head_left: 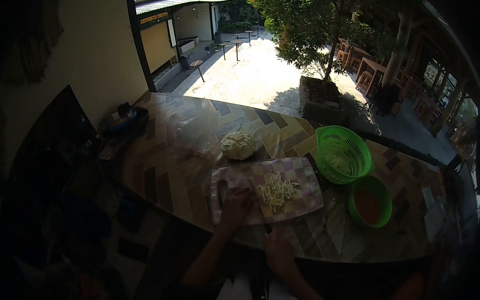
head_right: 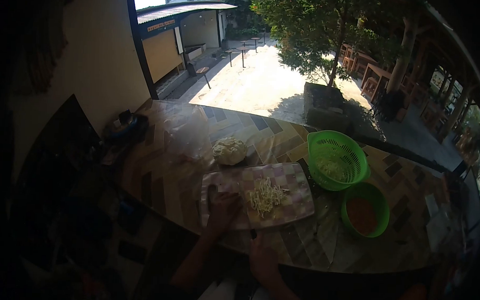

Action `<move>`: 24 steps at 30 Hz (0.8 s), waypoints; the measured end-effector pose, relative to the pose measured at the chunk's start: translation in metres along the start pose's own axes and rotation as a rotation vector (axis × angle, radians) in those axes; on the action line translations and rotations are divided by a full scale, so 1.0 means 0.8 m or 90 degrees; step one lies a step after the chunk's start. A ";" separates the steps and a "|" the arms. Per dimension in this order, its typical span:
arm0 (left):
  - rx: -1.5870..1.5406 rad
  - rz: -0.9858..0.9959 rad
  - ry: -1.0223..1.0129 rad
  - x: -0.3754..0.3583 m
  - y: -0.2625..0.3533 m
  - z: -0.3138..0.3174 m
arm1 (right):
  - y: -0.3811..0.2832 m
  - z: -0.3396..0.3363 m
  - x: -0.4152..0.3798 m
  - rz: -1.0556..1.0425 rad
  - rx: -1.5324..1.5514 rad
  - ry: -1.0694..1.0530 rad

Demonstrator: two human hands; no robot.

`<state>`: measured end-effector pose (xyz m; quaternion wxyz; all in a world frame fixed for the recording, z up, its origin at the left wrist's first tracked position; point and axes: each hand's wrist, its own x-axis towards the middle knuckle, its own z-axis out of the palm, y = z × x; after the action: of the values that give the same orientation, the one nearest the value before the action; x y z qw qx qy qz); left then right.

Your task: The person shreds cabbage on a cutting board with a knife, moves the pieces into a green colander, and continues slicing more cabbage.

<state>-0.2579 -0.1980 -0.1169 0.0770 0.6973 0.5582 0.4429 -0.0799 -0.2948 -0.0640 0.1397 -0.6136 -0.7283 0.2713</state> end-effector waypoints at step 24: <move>-0.008 -0.009 -0.019 0.000 -0.002 -0.004 | -0.006 -0.021 0.049 0.016 0.020 -0.025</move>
<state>-0.2609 -0.1984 -0.1157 0.0928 0.6991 0.5594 0.4356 -0.0831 -0.2536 -0.0530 0.1318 -0.6149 -0.7187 0.2966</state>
